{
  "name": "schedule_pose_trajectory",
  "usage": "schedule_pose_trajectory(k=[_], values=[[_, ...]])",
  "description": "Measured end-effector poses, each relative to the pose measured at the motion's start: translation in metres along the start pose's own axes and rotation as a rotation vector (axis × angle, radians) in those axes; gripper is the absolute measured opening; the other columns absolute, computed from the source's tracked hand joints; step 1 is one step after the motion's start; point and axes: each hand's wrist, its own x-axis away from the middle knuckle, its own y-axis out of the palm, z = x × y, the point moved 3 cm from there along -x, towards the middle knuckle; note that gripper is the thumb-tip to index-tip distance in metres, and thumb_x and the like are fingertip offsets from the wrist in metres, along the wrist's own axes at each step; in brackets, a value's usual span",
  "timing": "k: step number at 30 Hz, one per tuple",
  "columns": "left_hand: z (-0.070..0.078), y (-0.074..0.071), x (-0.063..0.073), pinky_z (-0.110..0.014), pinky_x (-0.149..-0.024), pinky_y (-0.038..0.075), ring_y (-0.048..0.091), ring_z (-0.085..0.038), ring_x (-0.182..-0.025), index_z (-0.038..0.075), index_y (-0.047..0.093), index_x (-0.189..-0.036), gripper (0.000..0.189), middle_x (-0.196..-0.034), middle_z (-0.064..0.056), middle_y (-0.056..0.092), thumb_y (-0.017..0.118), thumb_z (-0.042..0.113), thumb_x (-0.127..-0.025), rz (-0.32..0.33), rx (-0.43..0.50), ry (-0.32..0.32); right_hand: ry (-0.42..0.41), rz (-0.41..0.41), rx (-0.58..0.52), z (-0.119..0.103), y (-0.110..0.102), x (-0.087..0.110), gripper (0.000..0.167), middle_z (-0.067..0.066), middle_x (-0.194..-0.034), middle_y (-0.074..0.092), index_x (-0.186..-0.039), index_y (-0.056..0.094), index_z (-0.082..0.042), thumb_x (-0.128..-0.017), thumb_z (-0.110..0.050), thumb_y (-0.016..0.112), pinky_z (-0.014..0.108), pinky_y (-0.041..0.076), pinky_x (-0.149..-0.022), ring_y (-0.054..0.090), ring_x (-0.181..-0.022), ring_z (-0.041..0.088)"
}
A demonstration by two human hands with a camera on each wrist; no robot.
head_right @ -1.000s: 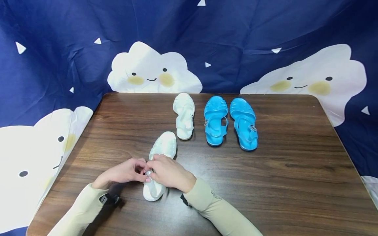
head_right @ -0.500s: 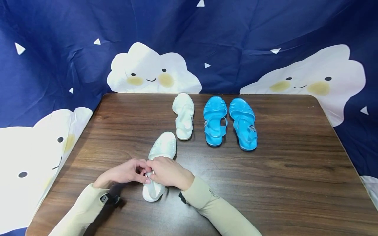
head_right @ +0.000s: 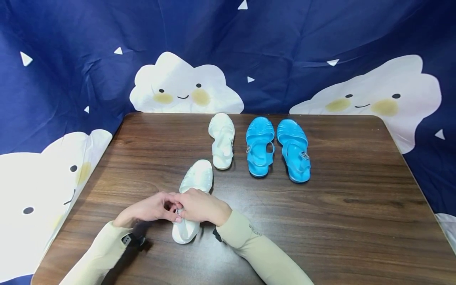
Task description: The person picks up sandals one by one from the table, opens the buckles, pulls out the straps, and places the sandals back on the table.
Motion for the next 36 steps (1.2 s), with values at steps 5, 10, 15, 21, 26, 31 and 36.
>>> schedule_pose_trajectory(k=[5, 10, 15, 21, 26, 31, 36], values=[[-0.002, 0.001, 0.0, -0.018, -0.061, 0.038, 0.046, -0.006, -0.072, 0.005, 0.068, -0.089, 0.019, -0.078, -0.014, 0.052, 0.079, 0.016, -0.079, 0.0, 0.013, -0.001, 0.012, -0.053, -0.077, 0.006, -0.001, -0.004, 0.01, -0.01, -0.063, 0.042, -0.083, 0.057, -0.011, -0.088, -0.011, 0.066, 0.015, 0.033, -0.056, 0.039, -0.058, 0.002], [-0.004, 0.001, 0.0, -0.018, -0.061, 0.038, 0.046, -0.006, -0.072, 0.005, 0.067, -0.088, 0.019, -0.078, -0.013, 0.052, 0.079, 0.016, -0.079, 0.003, 0.014, -0.003, 0.023, -0.084, -0.141, 0.011, -0.002, -0.008, 0.011, -0.012, -0.057, 0.041, -0.079, 0.058, -0.012, -0.085, -0.009, 0.067, 0.015, 0.033, -0.055, 0.037, -0.053, 0.0], [-0.005, 0.001, 0.0, -0.018, -0.063, 0.038, 0.046, -0.008, -0.074, 0.005, 0.067, -0.089, 0.019, -0.08, -0.014, 0.052, 0.079, 0.016, -0.078, 0.003, 0.023, -0.006, 0.016, -0.089, -0.179, 0.014, -0.001, -0.011, 0.014, -0.012, -0.058, 0.042, -0.076, 0.058, -0.014, -0.082, -0.006, 0.067, 0.014, 0.034, -0.056, 0.038, -0.053, -0.001], [-0.006, 0.001, 0.002, -0.018, -0.064, 0.039, 0.047, -0.009, -0.075, 0.004, 0.067, -0.089, 0.019, -0.082, -0.014, 0.053, 0.079, 0.015, -0.079, -0.001, 0.054, -0.013, 0.02, -0.141, -0.236, 0.019, 0.002, -0.012, 0.013, -0.011, -0.057, 0.047, -0.079, 0.057, -0.015, -0.086, -0.008, 0.066, 0.014, 0.036, -0.055, 0.045, -0.053, -0.001], [-0.006, 0.001, 0.001, -0.018, -0.065, 0.039, 0.047, -0.008, -0.076, 0.002, 0.067, -0.088, 0.018, -0.083, -0.018, 0.053, 0.078, 0.013, -0.079, 0.002, 0.079, -0.013, 0.027, -0.188, -0.313, 0.023, 0.004, -0.012, 0.01, -0.009, -0.06, 0.054, -0.084, 0.057, -0.014, -0.089, -0.01, 0.064, 0.016, 0.041, -0.056, 0.054, -0.054, 0.003], [-0.007, 0.001, 0.001, -0.017, -0.063, 0.039, 0.047, -0.006, -0.074, 0.001, 0.067, -0.087, 0.018, -0.079, -0.008, 0.052, 0.078, 0.012, -0.079, 0.003, 0.091, -0.013, 0.022, -0.205, -0.377, 0.026, 0.005, -0.012, 0.008, -0.002, -0.064, 0.059, -0.086, 0.058, -0.013, -0.091, -0.01, 0.063, 0.017, 0.043, -0.055, 0.059, -0.055, 0.007], [-0.007, 0.0, 0.0, -0.017, -0.062, 0.04, 0.048, -0.005, -0.072, 0.001, 0.068, -0.082, 0.016, -0.076, 0.004, 0.05, 0.079, 0.013, -0.079, 0.021, 0.072, -0.028, 0.002, -0.186, -0.324, 0.026, 0.004, -0.012, 0.008, -0.004, -0.062, 0.059, -0.085, 0.058, -0.013, -0.09, -0.012, 0.063, 0.016, 0.041, -0.054, 0.056, -0.053, 0.003]])
